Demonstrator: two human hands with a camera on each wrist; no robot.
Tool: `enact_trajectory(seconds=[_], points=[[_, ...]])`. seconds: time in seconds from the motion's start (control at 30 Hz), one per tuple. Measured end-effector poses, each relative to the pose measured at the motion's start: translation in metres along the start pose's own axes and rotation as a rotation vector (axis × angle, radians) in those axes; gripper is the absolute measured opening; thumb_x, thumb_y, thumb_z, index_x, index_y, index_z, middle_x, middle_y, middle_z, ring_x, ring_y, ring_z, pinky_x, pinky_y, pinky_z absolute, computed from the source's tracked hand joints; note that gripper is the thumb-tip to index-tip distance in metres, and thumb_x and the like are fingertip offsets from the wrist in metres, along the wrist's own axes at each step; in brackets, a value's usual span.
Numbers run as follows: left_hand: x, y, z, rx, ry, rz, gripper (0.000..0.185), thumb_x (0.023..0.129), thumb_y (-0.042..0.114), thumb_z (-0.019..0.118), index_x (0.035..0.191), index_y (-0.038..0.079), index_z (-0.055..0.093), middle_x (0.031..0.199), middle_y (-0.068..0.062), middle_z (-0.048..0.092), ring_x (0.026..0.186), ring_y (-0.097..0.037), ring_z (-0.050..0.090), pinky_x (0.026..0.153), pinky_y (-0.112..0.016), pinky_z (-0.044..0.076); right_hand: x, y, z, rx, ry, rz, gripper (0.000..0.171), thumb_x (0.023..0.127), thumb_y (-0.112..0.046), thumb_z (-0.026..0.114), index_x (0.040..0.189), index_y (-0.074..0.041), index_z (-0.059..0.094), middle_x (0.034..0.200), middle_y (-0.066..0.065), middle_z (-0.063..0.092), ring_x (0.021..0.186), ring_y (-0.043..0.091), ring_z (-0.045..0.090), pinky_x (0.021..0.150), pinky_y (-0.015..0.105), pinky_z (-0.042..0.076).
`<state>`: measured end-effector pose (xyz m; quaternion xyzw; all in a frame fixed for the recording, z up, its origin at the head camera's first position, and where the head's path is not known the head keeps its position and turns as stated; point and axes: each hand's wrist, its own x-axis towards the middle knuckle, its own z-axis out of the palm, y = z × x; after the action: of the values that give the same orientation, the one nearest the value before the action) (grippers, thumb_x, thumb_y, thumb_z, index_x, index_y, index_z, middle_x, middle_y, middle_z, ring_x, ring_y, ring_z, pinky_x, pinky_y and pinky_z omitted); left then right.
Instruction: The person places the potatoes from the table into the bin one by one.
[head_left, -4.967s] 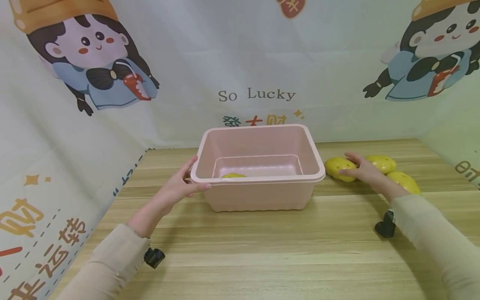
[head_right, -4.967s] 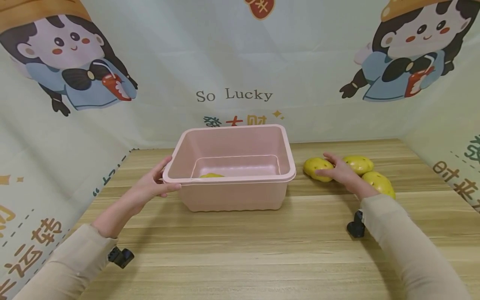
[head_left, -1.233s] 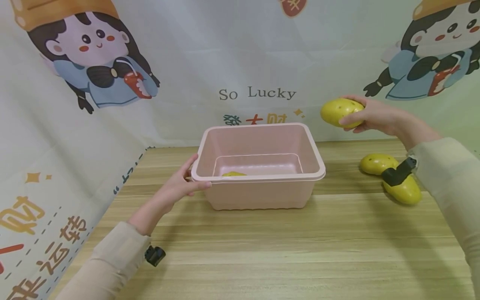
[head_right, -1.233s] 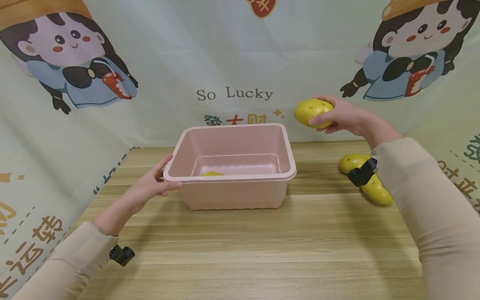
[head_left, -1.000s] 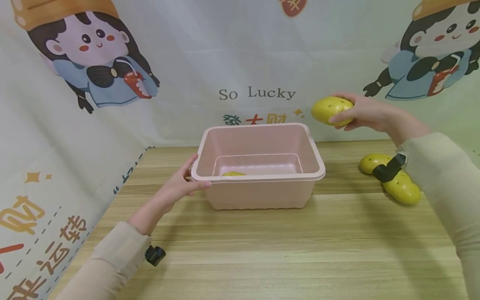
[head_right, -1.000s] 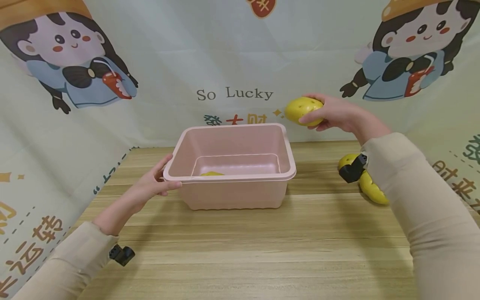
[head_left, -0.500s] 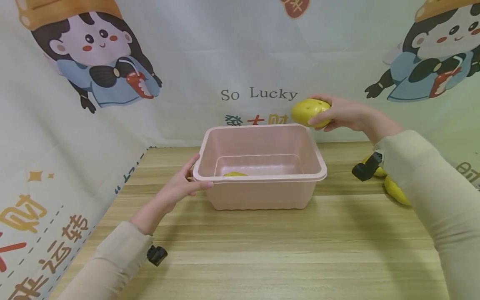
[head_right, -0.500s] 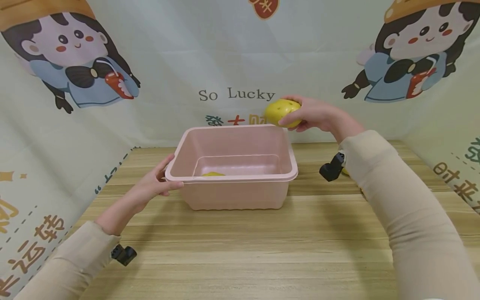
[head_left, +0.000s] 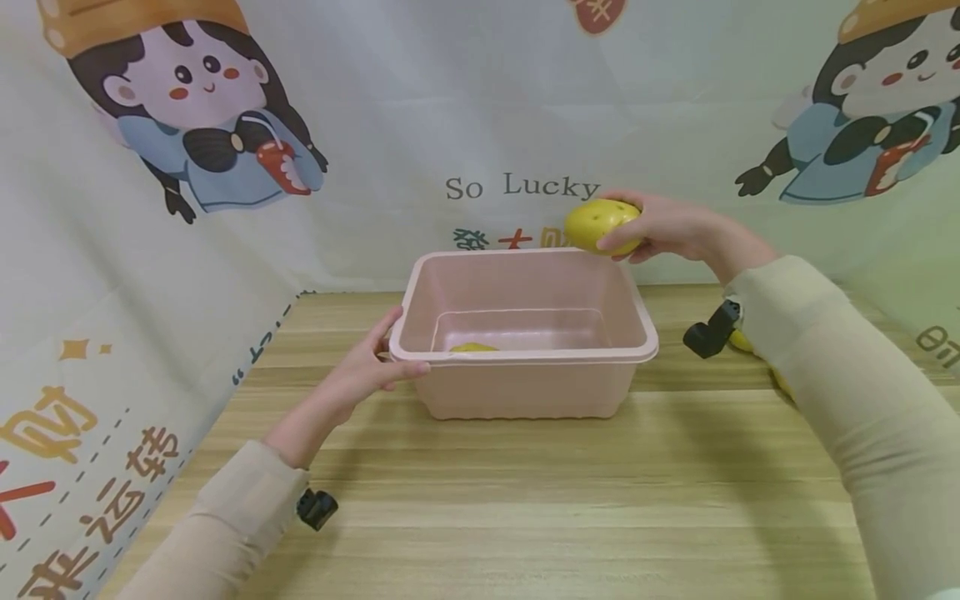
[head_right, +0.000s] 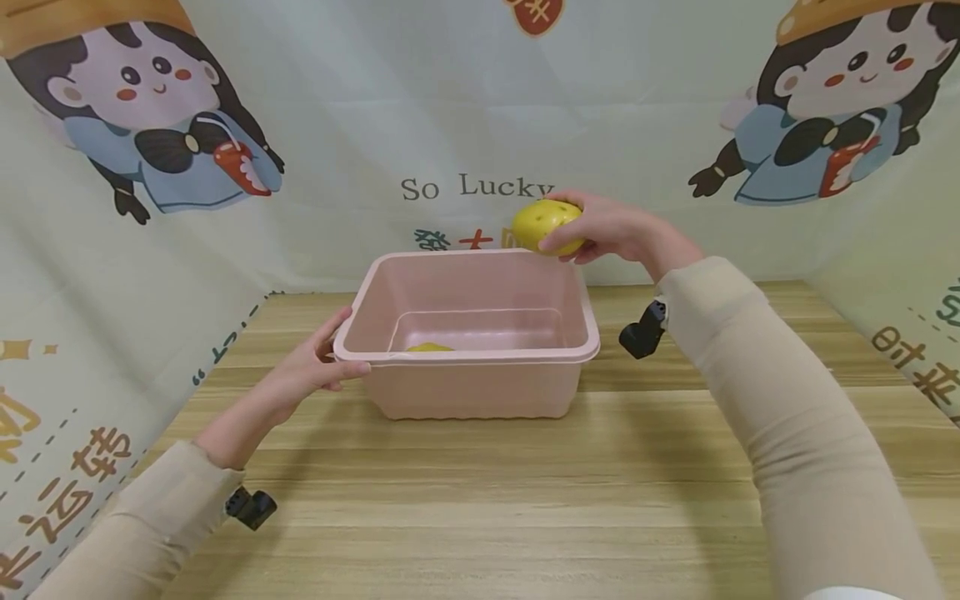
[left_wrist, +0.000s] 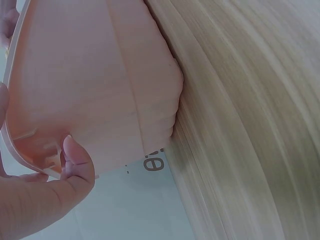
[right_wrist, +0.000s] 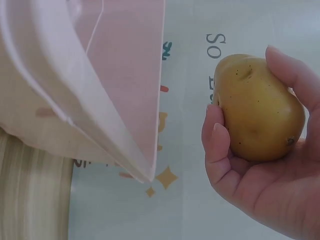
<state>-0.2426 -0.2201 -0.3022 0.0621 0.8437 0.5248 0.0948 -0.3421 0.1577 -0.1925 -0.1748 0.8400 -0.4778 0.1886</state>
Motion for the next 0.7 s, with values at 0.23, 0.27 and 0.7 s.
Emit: enact_trajectory(seconds=[0.23, 0.27, 0.7], points=[[-0.001, 0.001, 0.0, 0.001, -0.001, -0.005, 0.094, 0.08, 0.027, 0.07, 0.148, 0.027, 0.005, 0.116, -0.015, 0.041, 0.1, -0.022, 0.043, 0.076, -0.033, 0.042, 0.007, 0.0, 0.007, 0.015, -0.019, 0.018, 0.071, 0.083, -0.012, 0.063, 0.141, -0.019, 0.022, 0.113, 0.011, 0.038, 0.077, 0.016, 0.052, 0.066, 0.026, 0.047], [-0.001, 0.001, 0.0, 0.001, -0.001, -0.005, 0.094, 0.08, 0.026, 0.07, 0.148, 0.026, 0.005, 0.115, -0.015, 0.041, 0.099, -0.022, 0.043, 0.076, -0.032, 0.042, 0.009, 0.0, 0.007, 0.021, -0.022, 0.022, 0.072, 0.083, -0.012, 0.063, 0.141, -0.019, 0.022, 0.113, 0.011, 0.038, 0.077, 0.016, 0.052, 0.066, 0.026, 0.047], [0.0, 0.001, -0.001, -0.001, -0.001, -0.013, 0.094, 0.08, 0.026, 0.07, 0.148, 0.027, 0.005, 0.115, -0.015, 0.042, 0.097, -0.021, 0.043, 0.074, -0.03, 0.041, 0.03, 0.001, 0.016, 0.114, -0.027, 0.068, 0.072, 0.084, -0.012, 0.061, 0.143, -0.019, 0.021, 0.114, 0.008, 0.036, 0.08, 0.016, 0.052, 0.072, 0.027, 0.048]])
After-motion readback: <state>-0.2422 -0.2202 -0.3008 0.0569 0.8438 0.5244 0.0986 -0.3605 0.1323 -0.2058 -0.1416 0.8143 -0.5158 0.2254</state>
